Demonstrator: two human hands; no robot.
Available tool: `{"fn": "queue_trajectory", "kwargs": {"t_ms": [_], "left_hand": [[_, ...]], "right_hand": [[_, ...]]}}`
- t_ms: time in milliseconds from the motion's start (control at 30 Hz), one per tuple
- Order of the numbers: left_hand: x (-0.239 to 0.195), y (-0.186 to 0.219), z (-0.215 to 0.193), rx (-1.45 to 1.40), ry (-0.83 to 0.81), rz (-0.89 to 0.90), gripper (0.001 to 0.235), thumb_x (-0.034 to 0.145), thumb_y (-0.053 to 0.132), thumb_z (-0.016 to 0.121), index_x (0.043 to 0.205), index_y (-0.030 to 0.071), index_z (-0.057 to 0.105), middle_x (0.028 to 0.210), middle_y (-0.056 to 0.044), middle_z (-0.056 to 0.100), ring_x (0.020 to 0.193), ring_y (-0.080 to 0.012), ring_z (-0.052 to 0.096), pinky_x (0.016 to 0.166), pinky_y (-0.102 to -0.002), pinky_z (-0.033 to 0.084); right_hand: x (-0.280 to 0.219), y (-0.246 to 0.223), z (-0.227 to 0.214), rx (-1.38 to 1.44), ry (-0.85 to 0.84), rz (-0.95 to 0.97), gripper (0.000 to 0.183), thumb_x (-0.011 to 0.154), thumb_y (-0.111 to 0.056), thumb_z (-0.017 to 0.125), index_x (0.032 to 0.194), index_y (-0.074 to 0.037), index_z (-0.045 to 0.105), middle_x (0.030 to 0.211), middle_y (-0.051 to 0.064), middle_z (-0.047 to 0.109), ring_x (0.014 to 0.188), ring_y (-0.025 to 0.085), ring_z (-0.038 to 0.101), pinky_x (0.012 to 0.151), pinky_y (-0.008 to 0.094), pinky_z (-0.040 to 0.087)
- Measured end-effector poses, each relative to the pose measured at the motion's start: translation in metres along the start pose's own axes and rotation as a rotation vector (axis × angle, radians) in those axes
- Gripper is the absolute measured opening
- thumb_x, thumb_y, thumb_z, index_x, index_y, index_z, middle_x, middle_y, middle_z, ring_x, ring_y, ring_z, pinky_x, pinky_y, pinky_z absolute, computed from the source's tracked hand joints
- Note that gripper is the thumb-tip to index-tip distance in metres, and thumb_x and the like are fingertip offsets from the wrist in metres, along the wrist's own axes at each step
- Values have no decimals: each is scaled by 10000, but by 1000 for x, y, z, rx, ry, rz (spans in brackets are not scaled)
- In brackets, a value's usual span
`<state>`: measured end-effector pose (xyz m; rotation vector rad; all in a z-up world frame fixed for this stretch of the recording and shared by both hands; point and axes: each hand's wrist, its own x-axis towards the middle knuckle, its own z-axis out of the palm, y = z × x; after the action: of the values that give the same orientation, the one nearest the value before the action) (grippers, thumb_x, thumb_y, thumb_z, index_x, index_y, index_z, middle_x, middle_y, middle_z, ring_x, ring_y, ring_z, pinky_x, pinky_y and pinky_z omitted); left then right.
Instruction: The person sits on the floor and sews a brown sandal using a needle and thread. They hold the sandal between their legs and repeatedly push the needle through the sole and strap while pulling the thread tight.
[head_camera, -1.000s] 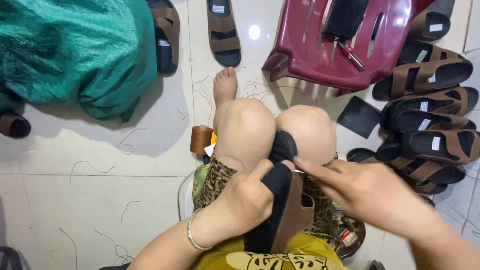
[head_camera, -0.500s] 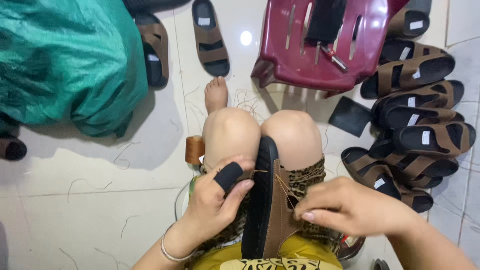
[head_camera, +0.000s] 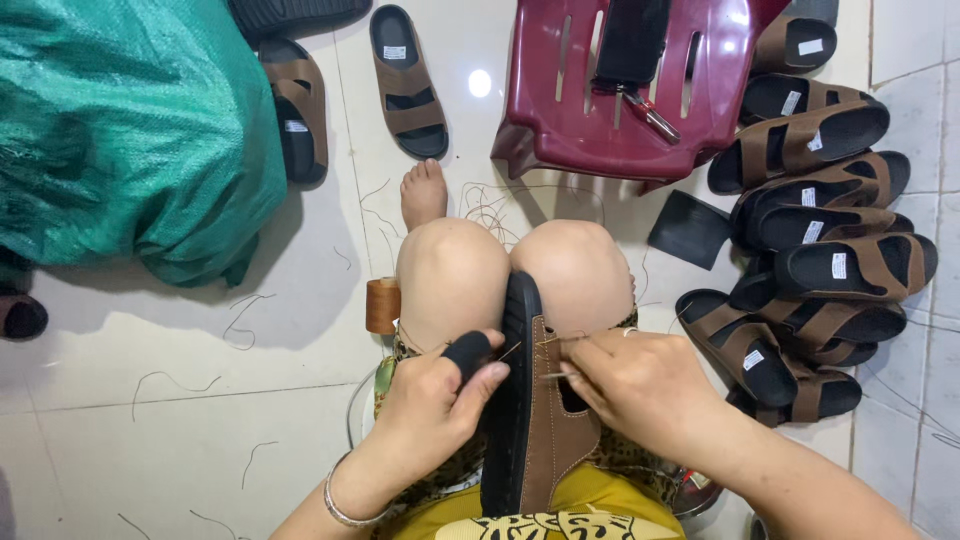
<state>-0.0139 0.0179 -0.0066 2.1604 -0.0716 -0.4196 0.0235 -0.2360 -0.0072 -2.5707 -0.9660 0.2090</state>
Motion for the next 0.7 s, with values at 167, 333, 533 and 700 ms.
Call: {"fn": "queue_trajectory", "kwargs": {"t_ms": [167, 333, 533, 700], "left_hand": [[-8, -25, 0, 222, -263, -136, 688, 990, 541, 686, 567, 78, 403, 522, -85, 483, 521, -320, 464, 530, -478, 358], [2, -11, -25, -836, -576, -170, 296, 971, 338, 689, 1037, 72, 801, 764, 56, 620, 699, -71, 528, 659, -208, 409], [40, 17, -43, -1345, -45, 220, 370, 1065, 144, 610, 1277, -159, 596, 601, 4, 399, 451, -81, 303, 403, -229, 272], [109, 17, -37, -32, 464, 261, 271, 1060, 184, 583, 1310, 113, 658, 972, -1, 753, 966, -158, 765, 1027, -269, 530]], "right_hand": [[-9, 18, -8, 88, 166, 116, 86, 930, -199, 689, 869, -142, 668, 747, -11, 686, 578, 160, 623, 499, 322, 468], [-12, 19, -48, 862, -115, 203, 148, 902, -231, 714, 816, -118, 758, 814, -21, 637, 781, 116, 567, 710, 283, 464], [-17, 14, -30, 1325, -36, 289, 199, 877, -255, 759, 804, -70, 776, 850, 76, 663, 925, 206, 580, 861, 379, 476], [-4, -10, -7, 1801, 169, 150, 279, 1051, -235, 621, 884, -15, 577, 1093, 280, 613, 518, 105, 480, 447, 203, 385]]}}
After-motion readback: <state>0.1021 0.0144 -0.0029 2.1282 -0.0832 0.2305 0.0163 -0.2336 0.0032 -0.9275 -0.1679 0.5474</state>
